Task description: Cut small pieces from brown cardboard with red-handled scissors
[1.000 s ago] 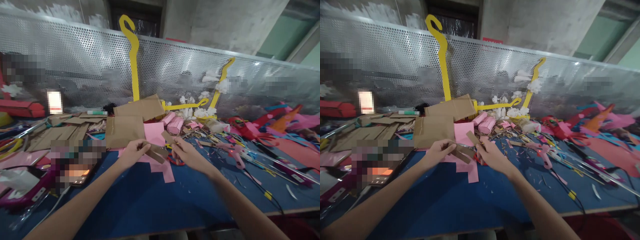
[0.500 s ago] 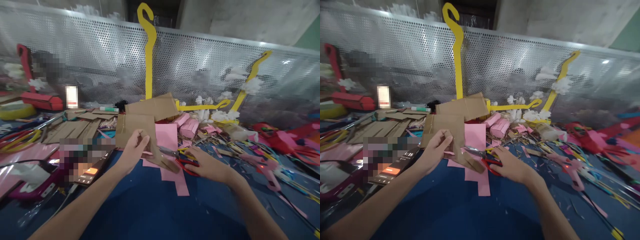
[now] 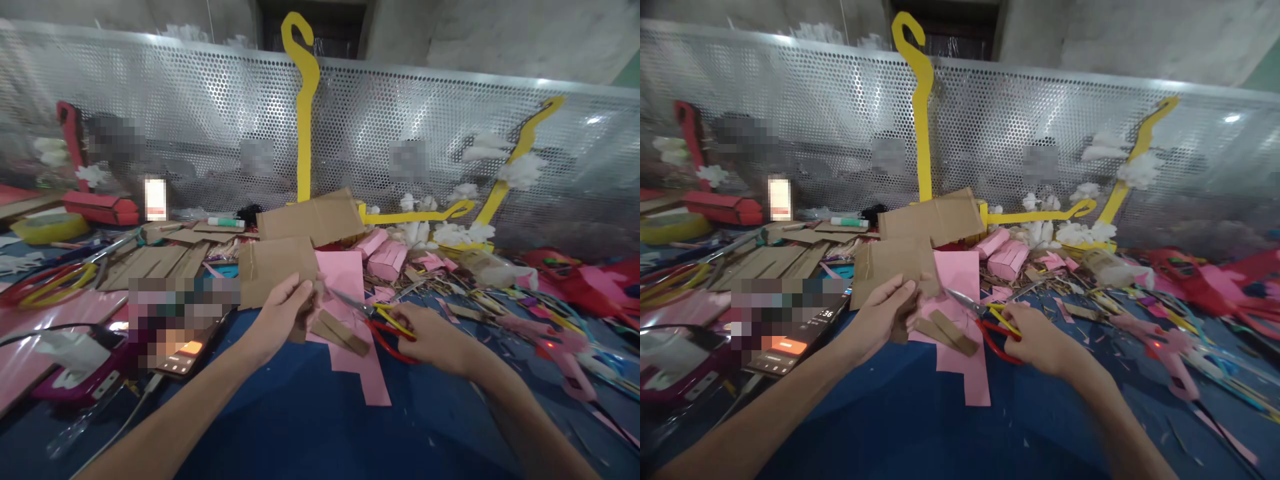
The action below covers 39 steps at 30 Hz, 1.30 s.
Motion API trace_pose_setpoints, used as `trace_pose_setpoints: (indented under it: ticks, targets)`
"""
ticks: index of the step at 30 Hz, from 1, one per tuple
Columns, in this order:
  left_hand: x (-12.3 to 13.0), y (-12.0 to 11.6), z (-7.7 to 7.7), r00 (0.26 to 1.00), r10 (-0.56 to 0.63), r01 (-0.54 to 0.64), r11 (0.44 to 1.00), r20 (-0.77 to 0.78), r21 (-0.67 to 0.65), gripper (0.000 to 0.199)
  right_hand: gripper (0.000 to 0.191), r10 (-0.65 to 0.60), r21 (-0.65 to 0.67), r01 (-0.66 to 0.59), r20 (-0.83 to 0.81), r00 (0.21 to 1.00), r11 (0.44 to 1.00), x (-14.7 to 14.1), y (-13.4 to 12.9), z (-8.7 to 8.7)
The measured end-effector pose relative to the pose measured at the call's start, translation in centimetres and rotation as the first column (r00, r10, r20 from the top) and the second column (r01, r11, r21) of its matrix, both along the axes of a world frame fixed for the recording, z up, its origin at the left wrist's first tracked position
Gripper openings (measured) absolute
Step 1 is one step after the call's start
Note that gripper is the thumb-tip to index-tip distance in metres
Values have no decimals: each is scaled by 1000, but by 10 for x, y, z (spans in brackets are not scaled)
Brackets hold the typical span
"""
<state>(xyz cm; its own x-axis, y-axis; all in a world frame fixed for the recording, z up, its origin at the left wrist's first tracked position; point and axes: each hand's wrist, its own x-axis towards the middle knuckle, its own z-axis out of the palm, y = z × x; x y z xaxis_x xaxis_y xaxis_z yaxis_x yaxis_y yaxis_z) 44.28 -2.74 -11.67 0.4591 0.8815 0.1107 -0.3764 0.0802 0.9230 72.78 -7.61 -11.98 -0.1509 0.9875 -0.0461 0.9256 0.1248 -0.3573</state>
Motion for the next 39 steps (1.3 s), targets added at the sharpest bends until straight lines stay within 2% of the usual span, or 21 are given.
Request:
trace_pose_setpoints:
  ticks: [2, 3, 6, 8, 11, 13, 15, 17, 18, 21, 24, 26, 27, 31, 36, 39]
  targets:
    - [0, 2, 2, 992, -72, 87, 986, 108, -141, 33, 22, -20, -107, -2, -201, 979, 994, 9, 1, 5]
    - [-1, 3, 3, 982, -107, 139, 968, 156, -209, 35, 25, -24, -154, -30, -337, 941, 988, 12, 1, 8]
    - [-3, 7, 6, 960, -146, 220, 922, 240, -318, 27, 37, -95, -215, -60, -642, 760, 975, 11, -1, 17]
    - [-4, 8, 5, 968, -90, 164, 934, 235, -316, 17, 42, -142, -209, -32, -762, 632, 977, 3, -3, 20]
    - [-4, 7, 2, 983, -9, 58, 964, 185, -261, 9, 38, -130, -139, 9, -899, 418, 990, -13, -1, 13]
    - [-4, 6, -2, 989, 14, 17, 977, 144, -211, 12, 34, -93, -88, 31, -942, 322, 996, -23, 2, 5]
    - [-4, 6, -6, 996, 33, -20, 989, 85, -144, 17, 34, -61, -47, 59, -960, 274, 997, -32, 5, -3]
    - [-4, 8, -10, 998, 64, -63, 995, 11, -72, 22, 36, -40, -18, 80, -960, 279, 997, -38, 7, -8]
    - [-5, 8, -11, 996, 88, -89, 995, -26, -46, 24, 37, -27, 1, 93, -951, 307, 996, -39, 6, -10]
    - [-4, 9, -10, 980, 169, -171, 985, -105, -11, 27, 38, 8, 61, 95, -876, 481, 994, -41, 0, -11]
    - [-4, 7, -6, 973, 203, -202, 979, -114, 18, 35, 38, 46, 110, 56, -749, 661, 992, -43, -7, -8]
    - [-3, 6, -5, 976, 199, -195, 979, -93, 50, 49, 41, 69, 152, 49, -681, 729, 987, -46, -8, -5]
    - [-3, 6, -5, 977, 195, -190, 979, -87, 68, 50, 42, 75, 169, 50, -655, 752, 984, -48, -8, -5]
    - [-4, 8, -9, 984, 159, -147, 980, -83, 131, 22, 39, 76, 196, 63, -630, 773, 979, -50, -5, -6]
    - [-3, 9, -7, 975, 177, -148, 970, -138, 194, 26, 42, 69, 184, 79, -680, 730, 980, -51, -5, -8]
    - [-4, 7, -4, 965, 202, -176, 972, -169, 155, 14, 48, 40, 132, 78, -714, 699, 988, -53, -6, -8]
